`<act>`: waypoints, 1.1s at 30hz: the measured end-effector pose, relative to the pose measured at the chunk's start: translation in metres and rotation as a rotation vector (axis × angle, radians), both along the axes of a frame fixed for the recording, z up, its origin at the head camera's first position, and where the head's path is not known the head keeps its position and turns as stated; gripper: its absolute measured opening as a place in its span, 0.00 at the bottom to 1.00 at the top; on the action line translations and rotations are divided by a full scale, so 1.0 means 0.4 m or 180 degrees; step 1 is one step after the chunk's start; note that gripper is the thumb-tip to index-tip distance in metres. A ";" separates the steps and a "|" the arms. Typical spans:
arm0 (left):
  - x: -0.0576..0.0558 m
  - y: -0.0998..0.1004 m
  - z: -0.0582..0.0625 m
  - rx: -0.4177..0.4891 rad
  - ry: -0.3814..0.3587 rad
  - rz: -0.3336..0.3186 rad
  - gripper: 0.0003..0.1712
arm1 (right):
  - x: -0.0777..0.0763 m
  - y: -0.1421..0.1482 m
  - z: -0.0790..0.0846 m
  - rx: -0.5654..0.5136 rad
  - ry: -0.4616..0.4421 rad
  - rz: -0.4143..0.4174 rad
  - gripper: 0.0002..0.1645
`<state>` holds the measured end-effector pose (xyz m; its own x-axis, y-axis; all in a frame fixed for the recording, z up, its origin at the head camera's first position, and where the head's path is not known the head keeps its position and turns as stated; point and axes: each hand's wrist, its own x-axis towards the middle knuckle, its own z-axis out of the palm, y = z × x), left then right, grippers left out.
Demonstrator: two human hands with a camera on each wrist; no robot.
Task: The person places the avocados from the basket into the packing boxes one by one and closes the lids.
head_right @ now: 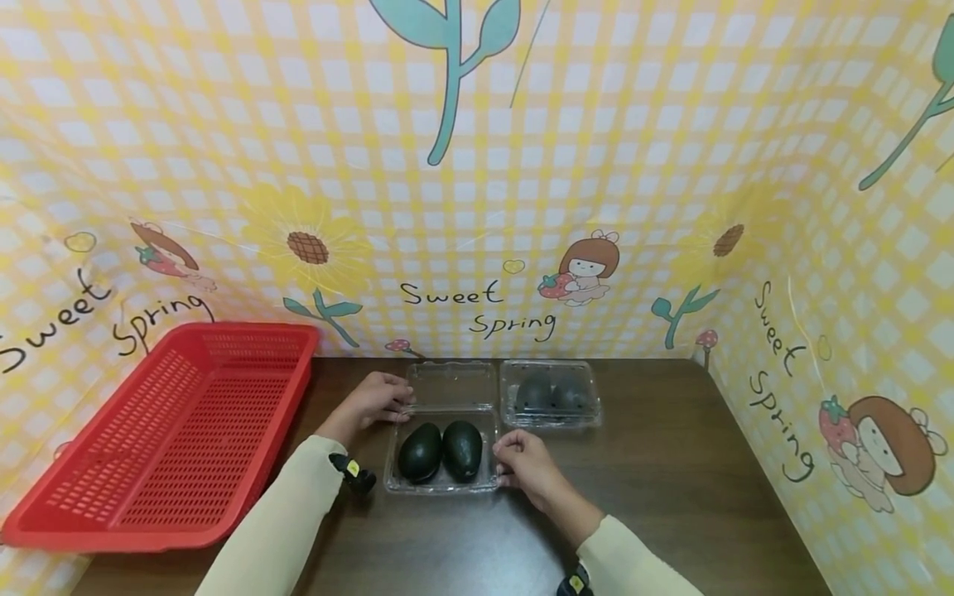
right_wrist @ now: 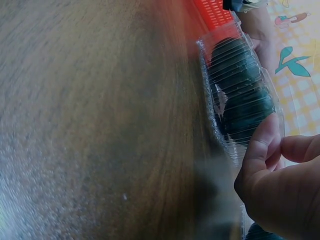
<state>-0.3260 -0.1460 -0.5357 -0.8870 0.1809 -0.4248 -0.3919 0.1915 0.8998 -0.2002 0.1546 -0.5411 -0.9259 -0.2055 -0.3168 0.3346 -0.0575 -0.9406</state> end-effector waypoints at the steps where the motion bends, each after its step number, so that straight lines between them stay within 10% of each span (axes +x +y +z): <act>1: -0.001 0.001 0.000 0.0027 0.0000 -0.0004 0.28 | -0.001 0.001 -0.001 0.0000 0.0005 -0.0001 0.04; 17: 0.002 0.003 0.039 0.0078 0.0297 0.0039 0.23 | -0.004 0.002 -0.001 0.0008 0.0000 0.0007 0.05; 33: 0.041 0.014 0.103 -0.0307 0.1160 0.0076 0.18 | -0.007 0.001 -0.003 0.0018 -0.0004 0.0004 0.04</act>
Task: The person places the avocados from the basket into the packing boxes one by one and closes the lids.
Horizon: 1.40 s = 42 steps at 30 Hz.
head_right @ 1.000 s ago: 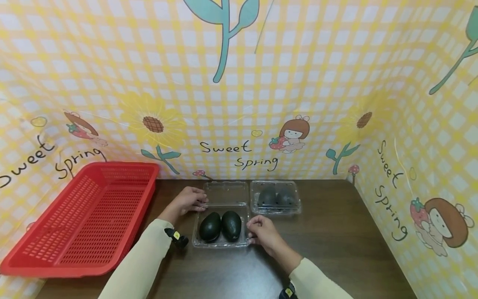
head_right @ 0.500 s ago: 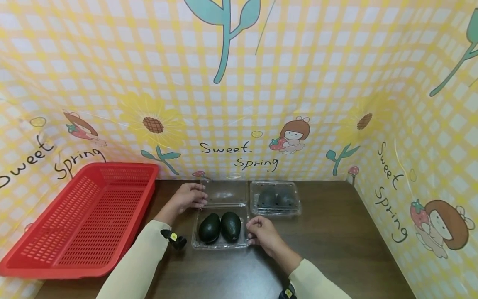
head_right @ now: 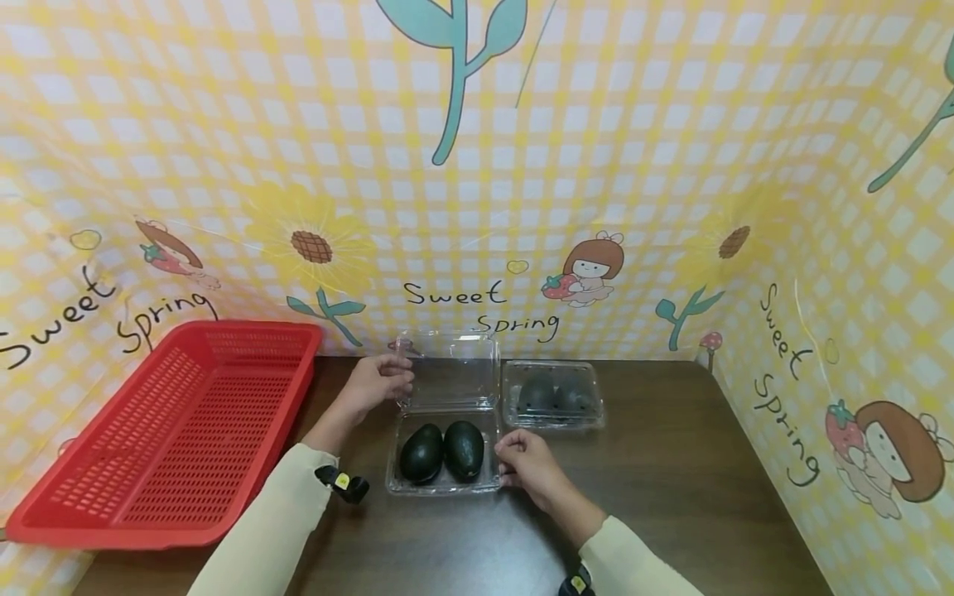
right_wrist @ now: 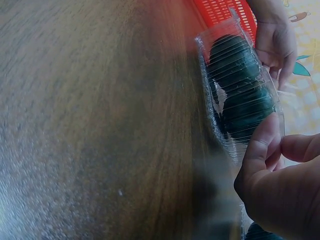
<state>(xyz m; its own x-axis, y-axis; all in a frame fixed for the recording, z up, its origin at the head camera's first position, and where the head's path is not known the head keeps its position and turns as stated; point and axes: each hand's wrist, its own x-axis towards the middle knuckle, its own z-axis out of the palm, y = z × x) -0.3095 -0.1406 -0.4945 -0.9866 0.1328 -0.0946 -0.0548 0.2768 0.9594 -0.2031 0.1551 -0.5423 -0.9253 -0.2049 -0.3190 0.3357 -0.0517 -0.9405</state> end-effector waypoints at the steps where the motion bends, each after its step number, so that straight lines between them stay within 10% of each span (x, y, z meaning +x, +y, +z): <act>1: 0.005 0.001 0.007 -0.0019 0.0079 0.0013 0.18 | 0.000 0.000 -0.001 -0.0006 -0.0007 -0.0001 0.05; 17: 0.135 0.022 0.089 -0.0545 0.0812 -0.0002 0.25 | -0.003 0.001 -0.006 0.0041 -0.0011 0.0010 0.04; 26: 0.200 -0.006 0.057 -0.0763 0.0666 -0.0250 0.20 | 0.003 0.008 -0.004 0.0027 -0.0106 0.0101 0.10; 42: 0.250 -0.062 -0.011 -0.0708 -0.0263 -0.0944 0.68 | 0.019 0.023 0.002 -0.0458 -0.0339 0.0451 0.21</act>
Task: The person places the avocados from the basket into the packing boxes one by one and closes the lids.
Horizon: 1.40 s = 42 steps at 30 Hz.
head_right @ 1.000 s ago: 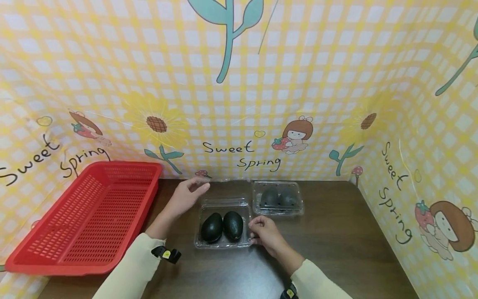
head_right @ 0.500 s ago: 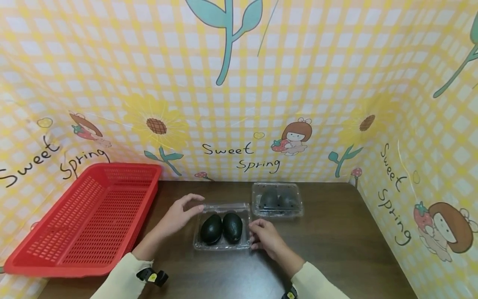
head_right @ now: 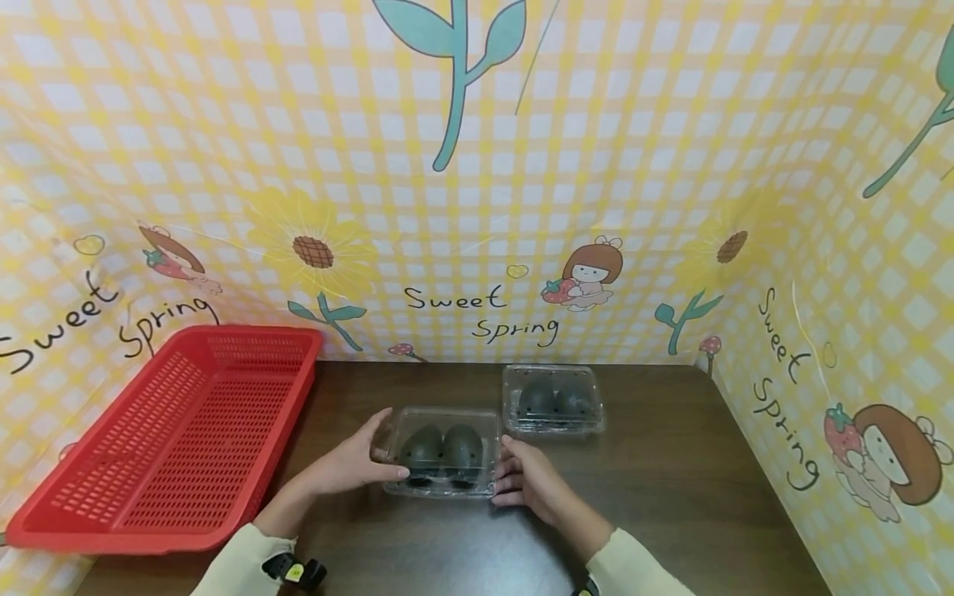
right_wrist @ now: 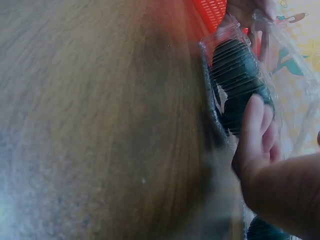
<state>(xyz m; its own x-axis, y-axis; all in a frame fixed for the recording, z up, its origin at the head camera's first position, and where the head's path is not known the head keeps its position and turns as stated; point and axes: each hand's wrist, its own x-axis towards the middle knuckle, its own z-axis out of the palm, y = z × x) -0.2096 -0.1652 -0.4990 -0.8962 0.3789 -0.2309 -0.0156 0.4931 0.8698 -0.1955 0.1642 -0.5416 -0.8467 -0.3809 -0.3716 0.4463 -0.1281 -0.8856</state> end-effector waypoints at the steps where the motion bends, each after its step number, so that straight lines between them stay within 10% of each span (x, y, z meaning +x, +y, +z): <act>1: 0.000 0.000 -0.004 0.0025 -0.0032 -0.0013 0.68 | 0.001 0.002 -0.002 -0.0050 0.0020 0.0033 0.19; 7: 0.000 0.005 -0.027 0.0160 -0.0073 -0.0082 0.68 | 0.006 0.012 -0.010 -0.0318 0.0178 0.0235 0.11; 15: -0.003 0.016 -0.039 0.0304 0.0038 -0.0146 0.57 | 0.004 0.011 -0.011 -0.0395 0.0233 0.0284 0.25; 30: 0.014 -0.005 -0.044 0.1163 -0.0824 -0.0055 0.52 | 0.004 0.000 0.012 -0.0046 0.0228 0.0115 0.27; 42: 0.015 0.008 -0.048 0.1412 -0.0860 0.0275 0.46 | 0.001 -0.001 0.008 0.0019 0.0266 0.0088 0.23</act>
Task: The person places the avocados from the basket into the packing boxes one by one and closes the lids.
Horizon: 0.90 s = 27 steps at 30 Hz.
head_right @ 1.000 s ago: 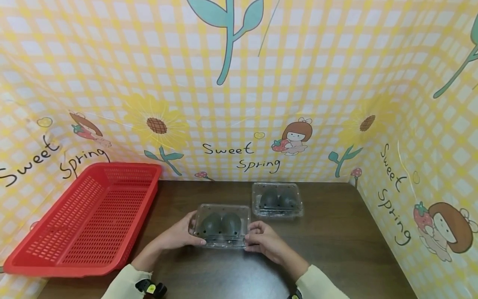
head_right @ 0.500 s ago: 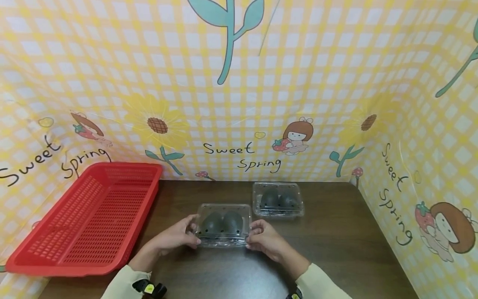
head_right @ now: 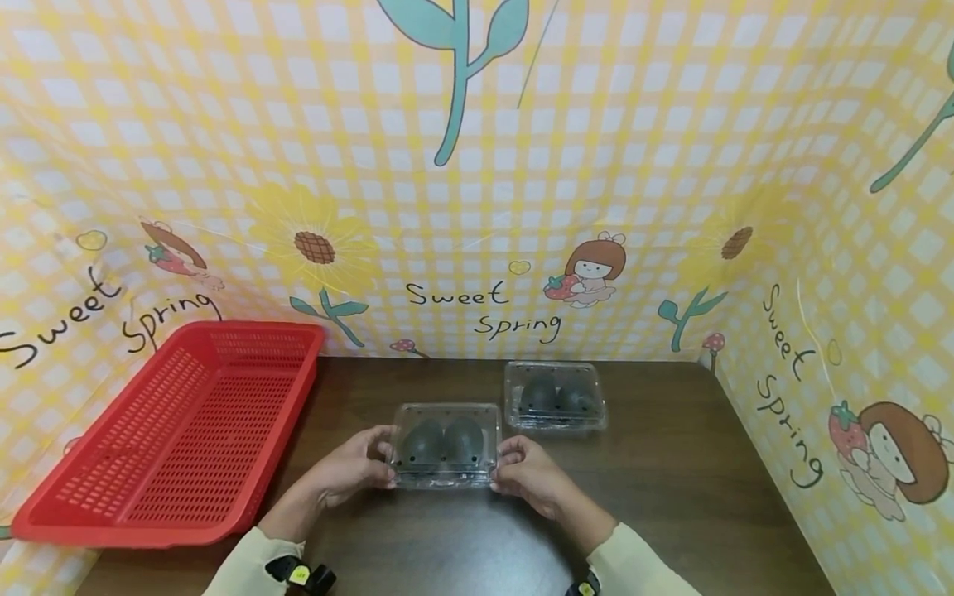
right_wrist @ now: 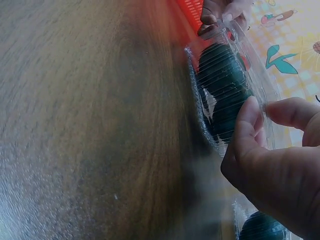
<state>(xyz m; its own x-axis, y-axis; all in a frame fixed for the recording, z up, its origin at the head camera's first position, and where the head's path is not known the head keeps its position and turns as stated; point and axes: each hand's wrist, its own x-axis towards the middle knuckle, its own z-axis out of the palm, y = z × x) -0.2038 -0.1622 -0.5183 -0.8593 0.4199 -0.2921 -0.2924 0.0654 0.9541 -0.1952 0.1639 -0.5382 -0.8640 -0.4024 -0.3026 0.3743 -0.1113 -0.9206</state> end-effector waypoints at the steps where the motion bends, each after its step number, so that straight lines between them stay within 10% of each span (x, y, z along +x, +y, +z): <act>1: 0.001 0.001 0.002 -0.0002 0.0001 0.0007 0.46 | 0.000 0.000 0.000 -0.0005 -0.0002 -0.0009 0.22; 13: 0.009 0.003 -0.001 -0.0321 0.0090 0.0219 0.47 | 0.019 -0.018 -0.005 0.0630 0.0484 -0.0301 0.20; 27: 0.013 0.004 0.008 -0.0339 0.0202 0.0354 0.46 | 0.066 -0.058 0.018 0.2846 0.3224 -0.0608 0.31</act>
